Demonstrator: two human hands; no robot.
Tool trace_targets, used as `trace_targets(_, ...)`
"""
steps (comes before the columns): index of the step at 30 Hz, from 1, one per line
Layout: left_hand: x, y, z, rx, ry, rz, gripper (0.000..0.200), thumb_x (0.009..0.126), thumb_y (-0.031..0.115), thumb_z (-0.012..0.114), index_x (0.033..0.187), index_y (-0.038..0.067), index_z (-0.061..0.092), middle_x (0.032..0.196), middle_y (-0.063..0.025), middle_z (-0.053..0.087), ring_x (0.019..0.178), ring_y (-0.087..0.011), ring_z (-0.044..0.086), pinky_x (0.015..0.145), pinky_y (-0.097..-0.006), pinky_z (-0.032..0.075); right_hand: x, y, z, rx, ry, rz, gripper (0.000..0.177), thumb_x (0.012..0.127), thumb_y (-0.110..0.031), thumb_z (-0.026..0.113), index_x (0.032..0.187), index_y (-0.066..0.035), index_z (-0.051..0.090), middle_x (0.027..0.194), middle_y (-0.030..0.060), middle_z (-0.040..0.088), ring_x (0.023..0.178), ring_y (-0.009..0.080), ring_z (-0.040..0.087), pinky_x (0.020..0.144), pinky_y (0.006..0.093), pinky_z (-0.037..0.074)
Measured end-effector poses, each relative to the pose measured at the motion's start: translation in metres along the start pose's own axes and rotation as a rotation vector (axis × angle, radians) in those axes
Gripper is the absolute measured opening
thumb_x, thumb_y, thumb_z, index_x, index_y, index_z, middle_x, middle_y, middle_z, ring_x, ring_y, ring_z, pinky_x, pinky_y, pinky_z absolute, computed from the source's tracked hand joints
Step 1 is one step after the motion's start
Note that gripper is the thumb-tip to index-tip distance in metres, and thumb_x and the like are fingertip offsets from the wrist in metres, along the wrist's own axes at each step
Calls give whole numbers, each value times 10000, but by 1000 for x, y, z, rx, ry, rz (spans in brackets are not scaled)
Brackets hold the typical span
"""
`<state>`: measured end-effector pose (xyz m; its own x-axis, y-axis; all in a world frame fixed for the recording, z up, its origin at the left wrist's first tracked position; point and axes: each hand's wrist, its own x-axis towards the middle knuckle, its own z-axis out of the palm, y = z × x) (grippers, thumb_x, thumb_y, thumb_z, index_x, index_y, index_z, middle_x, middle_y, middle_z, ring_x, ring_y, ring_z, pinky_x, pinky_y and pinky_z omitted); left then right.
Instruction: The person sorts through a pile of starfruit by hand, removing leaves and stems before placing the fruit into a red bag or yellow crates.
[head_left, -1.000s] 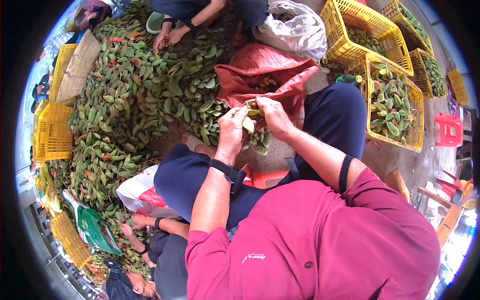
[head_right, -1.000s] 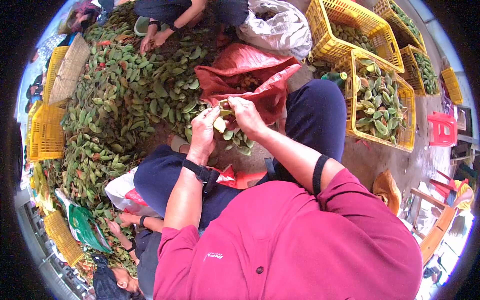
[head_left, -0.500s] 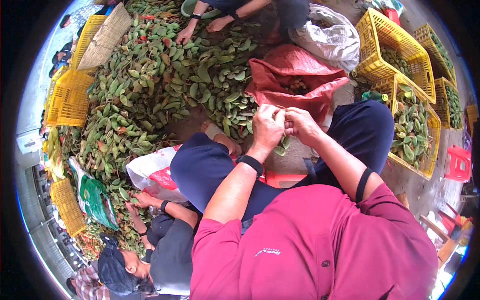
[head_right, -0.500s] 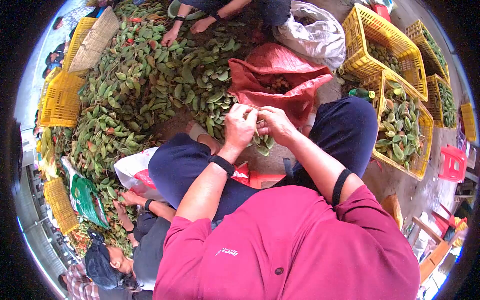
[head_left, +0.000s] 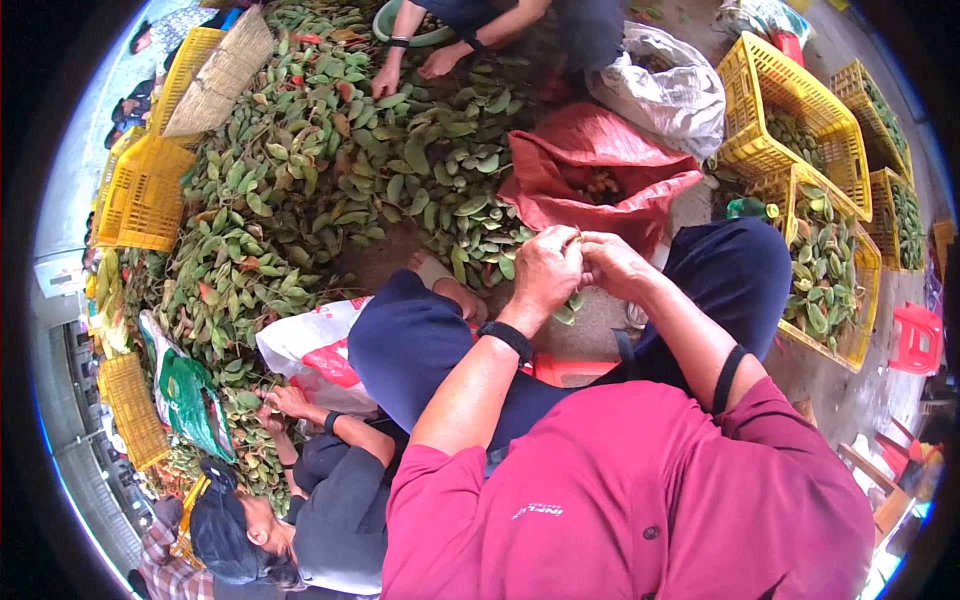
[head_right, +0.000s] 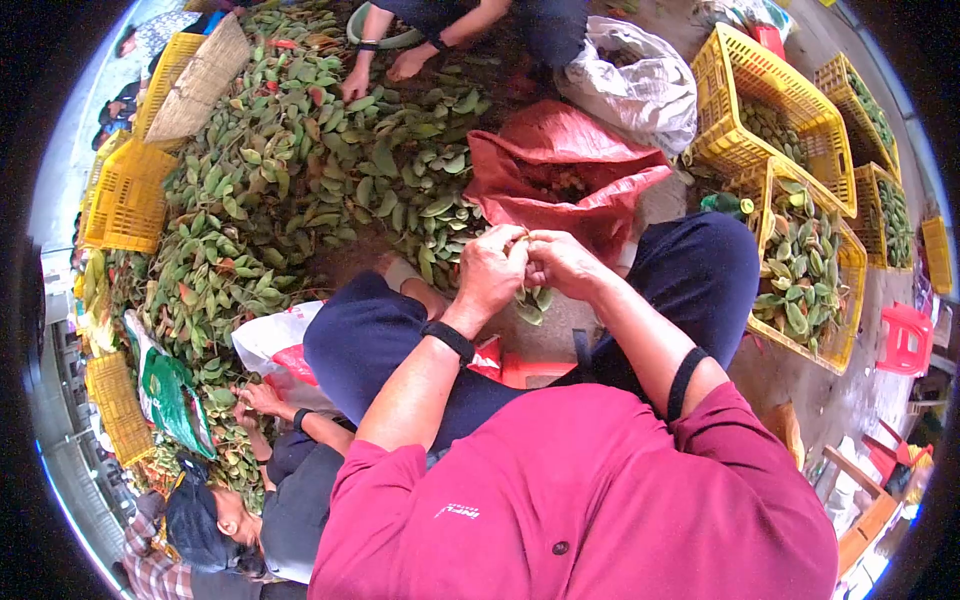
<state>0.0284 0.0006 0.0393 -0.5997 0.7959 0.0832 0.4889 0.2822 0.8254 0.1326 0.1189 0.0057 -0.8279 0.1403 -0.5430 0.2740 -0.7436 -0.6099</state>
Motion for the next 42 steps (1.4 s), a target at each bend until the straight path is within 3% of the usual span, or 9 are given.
trace_targets(9, 2, -1, -9, -40, -142, 79, 276, 827, 98, 582, 1047, -5, 712, 982, -191, 719, 911, -328, 706, 833, -389, 555, 0, 9, 0, -261, 16, -31, 324, 854, -47, 542, 1143, -31, 687, 802, -5, 618, 638, 69, 537, 539, 235, 404)
trace_targets(16, 4, -16, -11, -304, 16, -300, 245, 859, 79, 598, 1044, -25, 721, 926, -111, 740, 757, -166, 696, 687, -301, 562, -8, -10, 11, -98, 44, -44, 378, 844, 15, 526, 1201, 3, 650, 908, 71, 667, 680, 138, 632, 601, 297, 572)
trace_targets(18, 6, -18, -16, -650, 58, -575, 202, 870, 63, 616, 1035, -22, 697, 847, -75, 702, 674, -129, 657, 560, -257, 528, -6, -12, 10, -33, 67, -83, 411, 841, 22, 508, 1241, 45, 598, 953, 129, 669, 697, 178, 659, 641, 320, 605)
trace_targets(24, 3, -24, -14, -893, 54, -667, 127, 889, 40, 615, 996, 1, 671, 863, -74, 687, 692, -135, 651, 571, -252, 528, -8, -13, 18, 1, 39, -149, 440, 841, 67, 483, 1273, 41, 568, 1060, 147, 648, 766, 197, 683, 722, 343, 623)
trace_targets(29, 11, -17, -13, -995, -94, -627, 178, 904, 31, 599, 1059, -36, 655, 862, -101, 695, 696, -147, 677, 595, -279, 571, 2, -13, 10, 19, 84, -146, 319, 941, -50, 568, 1248, 35, 582, 1000, 103, 653, 719, 150, 650, 665, 306, 606)
trace_targets(32, 28, 7, -12, -1011, -103, -553, 240, 916, 28, 602, 1141, -44, 644, 960, -114, 704, 713, -137, 672, 627, -261, 563, 11, -28, 5, -36, 231, -238, 299, 981, -189, 625, 1190, 24, 623, 845, 57, 658, 596, 104, 605, 527, 256, 534)
trace_targets(34, 36, -10, 2, -903, -128, -487, 274, 913, 40, 619, 1180, -22, 636, 986, -82, 696, 745, -142, 670, 655, -266, 556, 22, -42, -4, -67, 374, -206, 398, 958, -416, 671, 1056, -31, 669, 762, 32, 649, 524, 96, 562, 448, 231, 423)
trace_targets(37, 45, -21, 20, -892, -104, -470, 287, 915, 43, 624, 1194, -21, 637, 996, -83, 706, 739, -147, 672, 668, -268, 560, 33, -57, -18, 200, 397, -121, 479, 946, -555, 626, 900, -78, 617, 761, 50, 638, 453, 128, 485, 406, 247, 360)
trace_targets(42, 47, -19, 19, -993, -62, -526, 246, 950, 89, 621, 1179, 0, 627, 957, -99, 711, 716, -181, 692, 581, -297, 568, 40, -56, -32, 21, 441, -246, 281, 957, -372, 641, 971, -101, 567, 758, 45, 599, 471, 120, 475, 396, 254, 370)
